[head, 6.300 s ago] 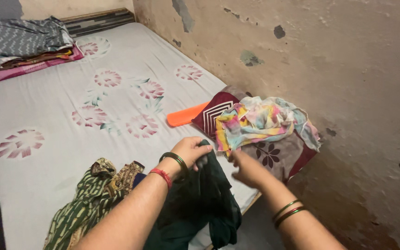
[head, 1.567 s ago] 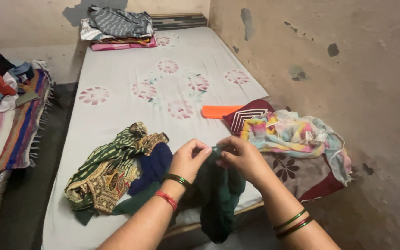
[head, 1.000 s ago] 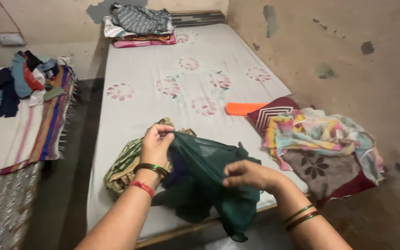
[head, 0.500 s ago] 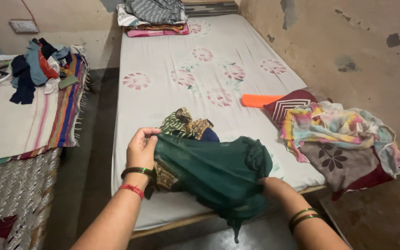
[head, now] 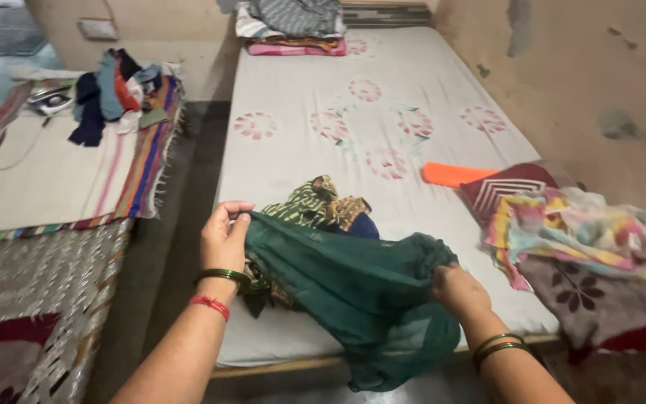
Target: The person sweeps the floor between two beds using a broom, then picks up a pile of clothes from a cot and folds a dark green garment on a bed. The person handles the clothes by hand and places the folded item on the bed.
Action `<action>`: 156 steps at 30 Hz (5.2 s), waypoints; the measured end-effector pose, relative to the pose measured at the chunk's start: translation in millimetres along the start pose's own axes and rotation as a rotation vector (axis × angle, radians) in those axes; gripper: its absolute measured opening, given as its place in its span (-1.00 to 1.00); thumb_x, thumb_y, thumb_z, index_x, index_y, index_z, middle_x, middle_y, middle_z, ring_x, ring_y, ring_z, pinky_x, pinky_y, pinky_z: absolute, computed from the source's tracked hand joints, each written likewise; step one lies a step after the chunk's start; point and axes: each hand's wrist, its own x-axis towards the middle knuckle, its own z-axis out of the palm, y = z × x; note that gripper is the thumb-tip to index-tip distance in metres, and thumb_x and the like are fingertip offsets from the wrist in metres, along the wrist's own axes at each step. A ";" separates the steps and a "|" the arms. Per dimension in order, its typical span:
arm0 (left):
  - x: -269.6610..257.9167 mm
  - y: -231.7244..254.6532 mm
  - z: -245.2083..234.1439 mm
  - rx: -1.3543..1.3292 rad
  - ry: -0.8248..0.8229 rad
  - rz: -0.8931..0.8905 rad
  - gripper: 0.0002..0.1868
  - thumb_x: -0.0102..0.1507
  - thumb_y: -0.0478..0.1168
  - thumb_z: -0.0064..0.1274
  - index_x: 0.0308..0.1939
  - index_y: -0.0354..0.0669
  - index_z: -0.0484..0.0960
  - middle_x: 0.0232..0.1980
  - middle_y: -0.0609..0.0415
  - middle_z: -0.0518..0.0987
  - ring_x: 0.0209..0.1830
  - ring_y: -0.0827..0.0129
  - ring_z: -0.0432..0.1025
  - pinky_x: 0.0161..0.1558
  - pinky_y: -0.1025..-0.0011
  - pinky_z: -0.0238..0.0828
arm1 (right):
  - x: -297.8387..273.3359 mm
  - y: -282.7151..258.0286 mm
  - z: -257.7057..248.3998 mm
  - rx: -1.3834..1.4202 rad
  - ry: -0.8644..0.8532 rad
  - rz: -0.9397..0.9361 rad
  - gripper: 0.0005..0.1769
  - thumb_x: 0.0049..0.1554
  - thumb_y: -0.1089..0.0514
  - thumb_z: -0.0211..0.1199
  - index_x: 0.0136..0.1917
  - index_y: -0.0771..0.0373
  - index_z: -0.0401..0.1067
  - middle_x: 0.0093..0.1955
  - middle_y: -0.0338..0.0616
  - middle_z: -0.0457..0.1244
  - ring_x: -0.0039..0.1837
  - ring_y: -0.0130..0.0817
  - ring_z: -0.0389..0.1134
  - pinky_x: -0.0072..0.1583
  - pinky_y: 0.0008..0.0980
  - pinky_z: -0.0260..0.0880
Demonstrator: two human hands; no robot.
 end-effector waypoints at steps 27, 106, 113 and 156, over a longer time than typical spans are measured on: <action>-24.6 15.3 39.4 -0.001 0.032 -0.059 -0.85 0.34 -0.41 -0.02 -0.04 -0.25 0.61 -0.15 0.19 0.57 -0.21 0.65 0.38 -0.14 0.60 0.37 | 61.5 -170.2 -23.9 1.064 -0.936 -0.693 -0.66 0.12 0.29 0.30 0.19 0.22 0.43 -0.01 -0.20 0.34 0.15 -0.41 0.39 0.23 -0.43 0.40; -84.1 -21.3 -45.8 0.588 0.196 -0.362 -0.79 0.18 -0.35 0.27 -0.10 -0.15 0.75 -0.31 0.13 0.68 -0.33 0.54 0.50 -0.22 0.53 0.45 | 194.9 -92.6 -70.0 0.806 -0.456 -0.549 -0.85 0.16 0.13 0.29 -0.07 0.25 0.56 -0.12 -0.22 0.39 0.01 -0.44 0.35 0.12 -0.38 0.32; -71.1 -35.5 -67.1 -0.387 0.276 -0.682 -0.76 0.26 -0.32 0.09 0.01 -0.08 0.59 -0.09 0.15 0.59 -0.14 0.43 0.50 -0.12 0.32 0.54 | 141.1 -93.5 -125.9 1.079 -0.490 -0.393 -0.85 0.19 0.10 0.24 -0.06 0.23 0.48 -0.14 -0.29 0.30 -0.07 -0.49 0.31 0.04 -0.41 0.35; -86.1 2.6 85.2 0.039 -0.408 -0.442 -0.85 0.27 -0.19 0.16 -0.15 -0.16 0.61 -0.29 0.22 0.62 -0.38 0.57 0.47 -0.50 0.54 0.41 | -9.7 -165.1 -124.4 0.800 -0.470 -0.635 -0.85 0.17 0.13 0.32 -0.13 0.26 0.50 -0.28 -0.31 0.36 -0.23 -0.60 0.30 -0.19 -0.53 0.31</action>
